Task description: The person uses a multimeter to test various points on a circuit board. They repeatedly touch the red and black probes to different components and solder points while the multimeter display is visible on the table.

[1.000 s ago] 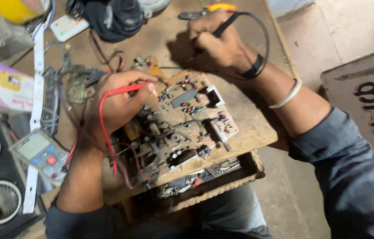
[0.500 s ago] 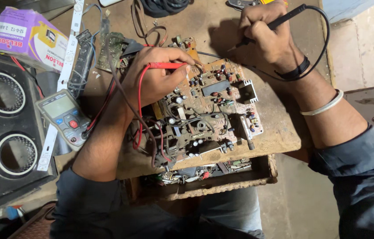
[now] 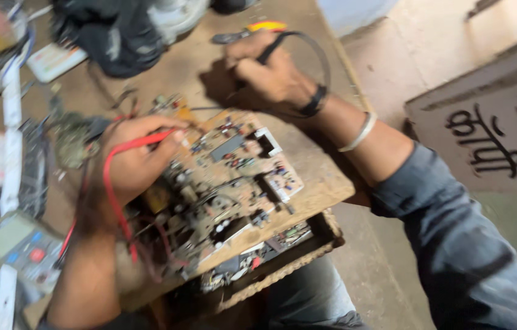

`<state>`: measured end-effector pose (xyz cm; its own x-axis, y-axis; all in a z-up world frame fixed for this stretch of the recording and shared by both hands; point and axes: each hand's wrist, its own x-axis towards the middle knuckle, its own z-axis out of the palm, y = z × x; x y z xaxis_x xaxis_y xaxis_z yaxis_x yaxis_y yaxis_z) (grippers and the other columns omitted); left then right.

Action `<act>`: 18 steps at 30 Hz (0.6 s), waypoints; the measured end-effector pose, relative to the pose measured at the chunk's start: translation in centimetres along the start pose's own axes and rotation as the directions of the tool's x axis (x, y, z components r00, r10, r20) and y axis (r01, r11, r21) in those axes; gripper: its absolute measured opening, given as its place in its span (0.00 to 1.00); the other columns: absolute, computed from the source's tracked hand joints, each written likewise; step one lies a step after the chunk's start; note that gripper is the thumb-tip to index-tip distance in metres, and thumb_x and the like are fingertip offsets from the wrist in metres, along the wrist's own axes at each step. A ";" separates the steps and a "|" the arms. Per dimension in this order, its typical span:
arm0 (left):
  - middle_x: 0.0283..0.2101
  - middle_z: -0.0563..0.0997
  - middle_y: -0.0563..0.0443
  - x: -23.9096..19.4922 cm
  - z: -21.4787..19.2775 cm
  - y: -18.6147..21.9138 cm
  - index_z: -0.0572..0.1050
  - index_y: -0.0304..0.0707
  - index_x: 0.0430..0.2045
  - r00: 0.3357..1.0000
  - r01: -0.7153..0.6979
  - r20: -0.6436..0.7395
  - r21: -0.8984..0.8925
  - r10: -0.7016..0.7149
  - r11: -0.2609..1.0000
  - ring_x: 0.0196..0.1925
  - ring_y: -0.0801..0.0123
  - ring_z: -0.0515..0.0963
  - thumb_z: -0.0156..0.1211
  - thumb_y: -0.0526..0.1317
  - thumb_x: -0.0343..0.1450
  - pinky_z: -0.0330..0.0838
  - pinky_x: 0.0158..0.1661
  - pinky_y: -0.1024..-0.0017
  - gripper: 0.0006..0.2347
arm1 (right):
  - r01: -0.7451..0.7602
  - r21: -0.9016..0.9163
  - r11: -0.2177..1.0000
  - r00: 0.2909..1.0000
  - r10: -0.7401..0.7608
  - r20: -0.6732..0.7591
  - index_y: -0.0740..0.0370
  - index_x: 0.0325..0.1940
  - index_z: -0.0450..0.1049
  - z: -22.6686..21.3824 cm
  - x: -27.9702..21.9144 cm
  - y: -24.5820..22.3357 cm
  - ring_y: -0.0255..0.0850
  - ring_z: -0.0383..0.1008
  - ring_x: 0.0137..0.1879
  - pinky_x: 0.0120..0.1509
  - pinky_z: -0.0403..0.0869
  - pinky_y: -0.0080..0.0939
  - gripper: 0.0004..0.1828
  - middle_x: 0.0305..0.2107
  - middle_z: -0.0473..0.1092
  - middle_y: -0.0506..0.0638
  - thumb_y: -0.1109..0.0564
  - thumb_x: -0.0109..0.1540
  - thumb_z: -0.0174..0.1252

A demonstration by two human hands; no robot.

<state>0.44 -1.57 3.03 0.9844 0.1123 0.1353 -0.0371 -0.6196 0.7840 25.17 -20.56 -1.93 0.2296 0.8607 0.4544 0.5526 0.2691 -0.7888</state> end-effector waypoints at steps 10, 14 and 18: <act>0.36 0.86 0.45 0.1 1.0 0.6 0.83 0.37 0.41 0.992 0.117 -0.052 0.108 -0.112 0.987 0.35 0.70 0.85 0.64 0.38 0.72 0.75 0.37 0.74 0.08 | 0.084 -0.067 0.994 0.996 -0.085 -0.004 0.70 0.27 0.61 0.2 0.9 -1.0 0.47 0.64 0.29 0.39 0.65 0.48 0.16 0.21 0.61 0.56 0.55 0.65 0.47; 0.32 0.86 0.48 0.2 1.1 0.4 0.84 0.40 0.43 0.977 0.214 -0.041 0.116 -0.211 0.970 0.28 0.74 0.81 0.65 0.39 0.72 0.71 0.31 0.75 0.09 | 0.086 -0.104 0.991 0.996 -0.089 -0.029 0.70 0.26 0.60 0.1 0.8 -1.0 0.47 0.61 0.27 0.37 0.64 0.48 0.15 0.20 0.57 0.58 0.57 0.63 0.47; 0.33 0.86 0.50 -0.1 1.2 0.2 0.84 0.41 0.44 0.981 0.195 -0.048 0.141 -0.190 0.971 0.26 0.77 0.79 0.65 0.40 0.72 0.70 0.29 0.76 0.09 | 0.103 -0.044 0.994 0.994 -0.104 -0.018 0.71 0.26 0.60 0.4 0.7 -0.9 0.47 0.61 0.28 0.37 0.64 0.48 0.14 0.20 0.58 0.57 0.58 0.63 0.47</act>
<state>0.55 -2.57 2.44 0.9642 0.2649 0.0125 0.1801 -0.6888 0.7023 24.55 -20.00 -1.04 0.1848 0.8203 0.5412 0.6082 0.3371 -0.7187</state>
